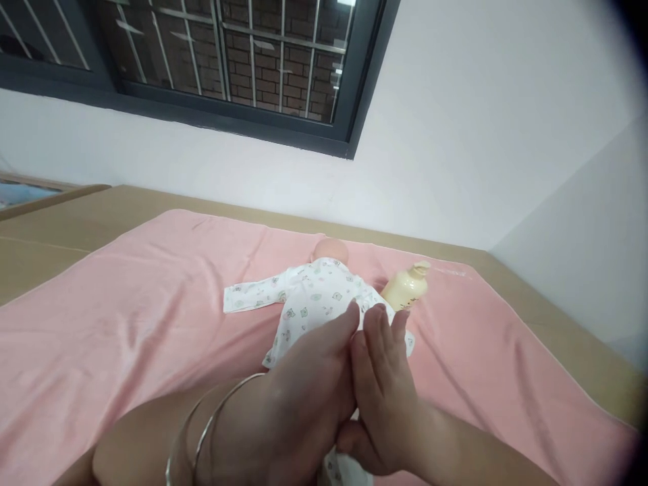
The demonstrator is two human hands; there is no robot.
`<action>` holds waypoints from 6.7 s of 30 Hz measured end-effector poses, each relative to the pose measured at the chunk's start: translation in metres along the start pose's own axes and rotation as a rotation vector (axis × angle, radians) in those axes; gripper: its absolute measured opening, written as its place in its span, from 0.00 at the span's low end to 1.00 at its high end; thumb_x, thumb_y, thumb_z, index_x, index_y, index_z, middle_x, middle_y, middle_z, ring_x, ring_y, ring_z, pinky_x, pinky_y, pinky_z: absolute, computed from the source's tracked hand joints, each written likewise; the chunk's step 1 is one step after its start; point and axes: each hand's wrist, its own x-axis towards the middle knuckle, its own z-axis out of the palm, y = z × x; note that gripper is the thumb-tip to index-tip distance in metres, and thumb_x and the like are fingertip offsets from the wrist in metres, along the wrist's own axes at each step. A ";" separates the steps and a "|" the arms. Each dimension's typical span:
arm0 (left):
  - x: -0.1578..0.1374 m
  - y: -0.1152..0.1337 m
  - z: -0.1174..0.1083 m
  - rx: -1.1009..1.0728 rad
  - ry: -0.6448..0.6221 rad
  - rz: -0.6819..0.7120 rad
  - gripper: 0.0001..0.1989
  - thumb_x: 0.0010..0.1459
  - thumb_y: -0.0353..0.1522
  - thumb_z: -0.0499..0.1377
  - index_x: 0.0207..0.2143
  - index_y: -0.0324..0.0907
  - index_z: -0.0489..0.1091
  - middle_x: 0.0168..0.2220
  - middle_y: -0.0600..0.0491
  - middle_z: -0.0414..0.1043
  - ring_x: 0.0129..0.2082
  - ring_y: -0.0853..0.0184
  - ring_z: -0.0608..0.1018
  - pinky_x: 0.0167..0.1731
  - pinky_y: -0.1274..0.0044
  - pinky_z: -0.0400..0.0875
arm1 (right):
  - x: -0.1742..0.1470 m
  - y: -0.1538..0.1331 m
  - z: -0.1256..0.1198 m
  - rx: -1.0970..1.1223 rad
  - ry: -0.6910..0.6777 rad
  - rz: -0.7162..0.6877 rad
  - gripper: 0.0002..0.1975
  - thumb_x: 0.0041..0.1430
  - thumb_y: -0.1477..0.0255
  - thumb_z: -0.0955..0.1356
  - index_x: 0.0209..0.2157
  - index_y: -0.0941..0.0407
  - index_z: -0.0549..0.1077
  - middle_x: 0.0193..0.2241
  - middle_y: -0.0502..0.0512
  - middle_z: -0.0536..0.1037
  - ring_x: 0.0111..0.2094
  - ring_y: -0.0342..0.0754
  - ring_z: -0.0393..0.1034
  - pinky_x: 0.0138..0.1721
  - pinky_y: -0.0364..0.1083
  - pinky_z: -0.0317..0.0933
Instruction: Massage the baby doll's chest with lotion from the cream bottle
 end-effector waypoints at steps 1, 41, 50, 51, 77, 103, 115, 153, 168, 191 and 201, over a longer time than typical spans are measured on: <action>0.000 0.005 -0.001 -0.014 0.028 -0.031 0.31 0.61 0.53 0.44 0.55 0.46 0.68 0.53 0.47 0.73 0.63 0.56 0.65 0.64 0.61 0.57 | -0.002 -0.006 0.002 -0.011 -0.022 -0.020 0.48 0.60 0.48 0.60 0.69 0.64 0.40 0.66 0.70 0.55 0.68 0.69 0.33 0.62 0.75 0.35; 0.140 -0.001 -0.152 0.756 0.646 1.054 0.23 0.68 0.44 0.42 0.53 0.42 0.66 0.55 0.46 0.70 0.57 0.62 0.70 0.60 0.67 0.61 | 0.025 0.117 0.087 0.206 -0.454 0.380 0.26 0.70 0.60 0.55 0.65 0.54 0.57 0.67 0.58 0.53 0.69 0.53 0.43 0.67 0.61 0.39; 0.136 -0.003 -0.147 0.775 0.638 1.051 0.22 0.69 0.42 0.42 0.54 0.43 0.66 0.56 0.46 0.69 0.58 0.62 0.69 0.60 0.66 0.61 | 0.025 0.056 0.084 0.050 -0.481 0.302 0.29 0.65 0.67 0.60 0.65 0.62 0.57 0.68 0.63 0.51 0.69 0.57 0.37 0.68 0.61 0.34; 0.136 -0.003 -0.147 0.776 0.638 1.049 0.22 0.68 0.43 0.43 0.54 0.43 0.66 0.56 0.46 0.69 0.58 0.62 0.69 0.60 0.66 0.61 | 0.026 0.060 0.084 0.091 -0.489 0.224 0.26 0.66 0.68 0.59 0.64 0.59 0.59 0.67 0.60 0.53 0.69 0.56 0.38 0.68 0.61 0.33; 0.141 -0.001 -0.154 1.298 0.584 1.023 0.18 0.62 0.33 0.50 0.53 0.42 0.68 0.59 0.45 0.67 0.61 0.59 0.67 0.63 0.59 0.58 | 0.016 0.108 0.095 0.096 -0.299 0.604 0.27 0.69 0.62 0.54 0.63 0.60 0.60 0.65 0.63 0.60 0.66 0.54 0.50 0.65 0.58 0.45; 0.147 0.034 -0.166 1.624 0.659 0.697 0.21 0.63 0.41 0.51 0.51 0.38 0.69 0.53 0.40 0.72 0.54 0.54 0.73 0.56 0.60 0.64 | 0.013 0.132 0.099 0.068 -0.337 0.734 0.26 0.71 0.62 0.50 0.61 0.57 0.64 0.62 0.62 0.65 0.64 0.53 0.55 0.64 0.62 0.42; 0.120 0.007 -0.125 2.036 0.471 1.020 0.14 0.60 0.25 0.46 0.32 0.40 0.71 0.32 0.44 0.71 0.37 0.57 0.73 0.43 0.64 0.69 | 0.028 0.079 0.075 0.036 -0.454 0.565 0.26 0.65 0.73 0.56 0.62 0.68 0.60 0.63 0.69 0.61 0.66 0.57 0.52 0.65 0.56 0.45; 0.149 0.022 -0.161 1.742 0.766 0.699 0.22 0.63 0.39 0.50 0.52 0.33 0.66 0.52 0.39 0.70 0.55 0.54 0.70 0.57 0.63 0.62 | 0.013 0.119 0.106 0.157 -0.259 0.706 0.28 0.69 0.63 0.55 0.62 0.65 0.62 0.63 0.67 0.61 0.66 0.58 0.51 0.65 0.57 0.45; 0.149 0.017 -0.162 1.740 0.758 0.745 0.21 0.64 0.38 0.50 0.52 0.33 0.65 0.53 0.38 0.70 0.55 0.52 0.69 0.58 0.61 0.60 | 0.011 0.117 0.107 0.114 -0.298 0.705 0.29 0.69 0.61 0.53 0.64 0.63 0.59 0.64 0.65 0.60 0.67 0.57 0.49 0.65 0.58 0.44; 0.135 0.030 -0.165 1.826 0.556 0.643 0.25 0.66 0.41 0.45 0.60 0.37 0.61 0.62 0.40 0.62 0.64 0.55 0.62 0.63 0.59 0.54 | 0.021 0.097 0.100 0.044 -0.383 0.764 0.31 0.70 0.60 0.51 0.65 0.66 0.56 0.66 0.71 0.55 0.67 0.60 0.46 0.65 0.60 0.43; 0.100 0.028 -0.130 2.015 0.501 0.658 0.15 0.61 0.30 0.49 0.47 0.41 0.71 0.47 0.44 0.76 0.49 0.57 0.76 0.49 0.66 0.69 | 0.022 0.051 0.070 0.046 -0.480 0.653 0.29 0.66 0.63 0.57 0.63 0.66 0.60 0.65 0.69 0.57 0.67 0.62 0.48 0.63 0.58 0.49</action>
